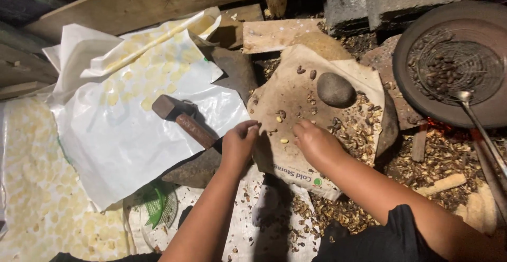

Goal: Roasting nuts in a pan over a fire, cracking them with a stone, and flattening them with a wooden mallet on a plastic sheet.

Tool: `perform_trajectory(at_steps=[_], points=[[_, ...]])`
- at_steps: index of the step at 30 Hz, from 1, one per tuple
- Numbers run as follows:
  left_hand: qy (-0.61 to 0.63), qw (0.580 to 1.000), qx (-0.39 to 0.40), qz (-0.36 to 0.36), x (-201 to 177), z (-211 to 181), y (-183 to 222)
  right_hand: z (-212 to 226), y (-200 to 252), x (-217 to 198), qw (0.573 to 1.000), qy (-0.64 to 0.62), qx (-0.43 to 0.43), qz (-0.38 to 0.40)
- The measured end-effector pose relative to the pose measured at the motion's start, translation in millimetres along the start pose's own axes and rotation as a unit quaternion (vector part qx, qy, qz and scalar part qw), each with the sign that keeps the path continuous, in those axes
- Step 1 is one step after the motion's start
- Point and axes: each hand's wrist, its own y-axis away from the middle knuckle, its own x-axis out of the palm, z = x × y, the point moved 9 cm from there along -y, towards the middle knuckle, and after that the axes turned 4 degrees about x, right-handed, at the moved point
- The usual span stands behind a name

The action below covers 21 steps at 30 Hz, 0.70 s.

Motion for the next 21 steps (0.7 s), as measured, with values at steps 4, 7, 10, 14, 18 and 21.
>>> perform_trajectory(at_steps=[4,7,10,14,18,21], points=[[-0.048,0.997,0.054,-0.017,10,-7,-24,-16,3,19,0.997,-0.045,0.051,0.043],[-0.022,0.988,0.149,-0.012,35,-35,-34,24,9,-22,0.979,-0.166,0.106,0.045],[-0.095,0.968,0.227,0.043,53,-57,-30,31,-11,6,0.994,-0.102,0.013,0.048],[-0.135,0.962,0.225,0.079,49,-67,-29,39,-11,6,0.997,-0.053,-0.016,0.05],[-0.064,0.986,0.144,0.049,51,-19,-44,18,-13,15,0.991,-0.097,0.042,0.082],[0.048,0.996,0.062,0.031,59,34,-60,13,-11,5,0.991,-0.072,0.075,0.087]])
